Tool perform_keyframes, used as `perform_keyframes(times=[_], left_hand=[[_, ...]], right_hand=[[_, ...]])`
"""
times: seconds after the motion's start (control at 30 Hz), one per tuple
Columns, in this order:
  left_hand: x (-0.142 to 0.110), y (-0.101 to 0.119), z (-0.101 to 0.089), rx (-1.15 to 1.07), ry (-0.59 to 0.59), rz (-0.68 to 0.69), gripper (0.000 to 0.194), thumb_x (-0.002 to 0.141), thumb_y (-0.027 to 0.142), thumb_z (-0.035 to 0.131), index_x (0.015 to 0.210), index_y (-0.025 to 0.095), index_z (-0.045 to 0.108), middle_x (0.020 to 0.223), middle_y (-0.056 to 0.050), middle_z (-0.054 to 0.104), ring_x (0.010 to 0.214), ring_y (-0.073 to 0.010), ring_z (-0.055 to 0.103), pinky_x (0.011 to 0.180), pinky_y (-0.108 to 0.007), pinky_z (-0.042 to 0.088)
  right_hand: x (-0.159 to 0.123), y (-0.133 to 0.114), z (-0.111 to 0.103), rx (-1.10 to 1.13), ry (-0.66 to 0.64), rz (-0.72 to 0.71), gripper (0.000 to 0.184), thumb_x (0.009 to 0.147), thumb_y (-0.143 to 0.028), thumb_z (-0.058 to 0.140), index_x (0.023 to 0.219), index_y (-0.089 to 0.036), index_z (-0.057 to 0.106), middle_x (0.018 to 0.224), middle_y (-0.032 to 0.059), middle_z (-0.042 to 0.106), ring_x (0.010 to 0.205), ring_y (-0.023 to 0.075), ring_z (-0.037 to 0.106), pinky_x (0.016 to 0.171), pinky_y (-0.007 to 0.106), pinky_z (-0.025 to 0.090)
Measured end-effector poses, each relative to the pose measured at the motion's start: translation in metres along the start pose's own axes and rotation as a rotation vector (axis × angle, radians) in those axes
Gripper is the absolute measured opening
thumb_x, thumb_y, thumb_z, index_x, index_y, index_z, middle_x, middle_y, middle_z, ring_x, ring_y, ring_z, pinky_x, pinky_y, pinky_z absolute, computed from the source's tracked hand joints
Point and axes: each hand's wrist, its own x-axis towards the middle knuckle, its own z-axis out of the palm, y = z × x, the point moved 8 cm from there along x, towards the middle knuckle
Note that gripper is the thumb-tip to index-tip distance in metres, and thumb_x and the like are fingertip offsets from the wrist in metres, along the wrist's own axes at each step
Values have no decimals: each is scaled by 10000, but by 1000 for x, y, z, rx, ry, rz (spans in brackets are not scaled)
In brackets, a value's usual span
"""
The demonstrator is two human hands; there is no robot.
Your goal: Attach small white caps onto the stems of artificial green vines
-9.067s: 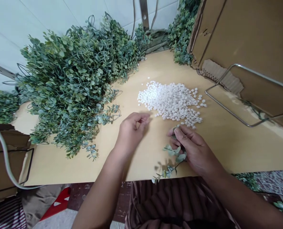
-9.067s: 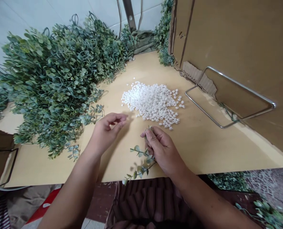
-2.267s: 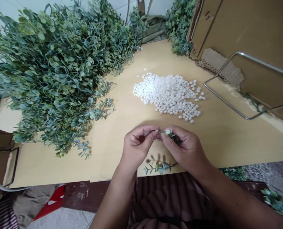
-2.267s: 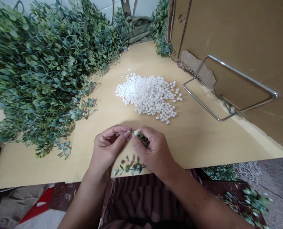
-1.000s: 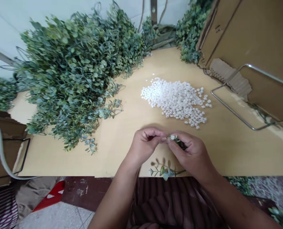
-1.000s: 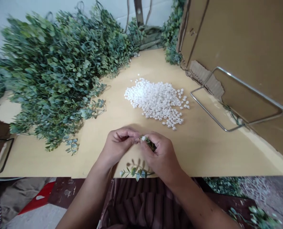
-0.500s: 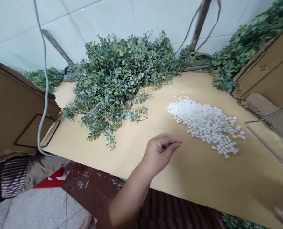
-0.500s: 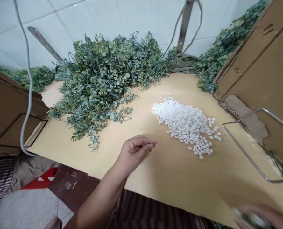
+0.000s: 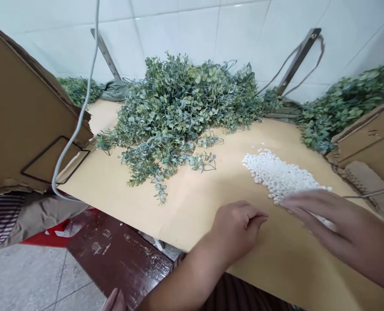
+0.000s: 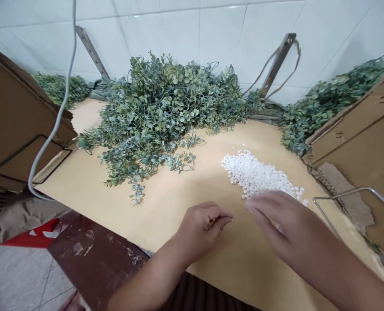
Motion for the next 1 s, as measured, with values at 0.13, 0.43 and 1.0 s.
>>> perform_keyframes(times=[0.13,0.43,1.0], left_hand=[[-3,-7,6,137,-92,-24,224,834,169,519,910,157,730,889,-93,736,777,-213,671,708,-299,517],[-6,-3,18,184,-198,32,230,839,204,496,863,141,716,808,-115,700,714,-229,641,690,-356,514],[-21,-39,11,-1084,32,-585,644,581,400,793,1147,214,550,1111,-82,600,1009,-193,596,850,-299,483]], right_hand=[[96,-39,76,-393,-318,-178,271,858,-150,465,716,-163,696,917,137,679,990,291,569,879,435,459],[143,-26,115,-570,-416,-55,314,894,-124,390,856,-92,699,952,148,695,972,259,592,900,378,450],[-30,19,35,963,524,749,274,594,-388,823,695,-186,667,674,9,693,629,133,666,645,264,564]])
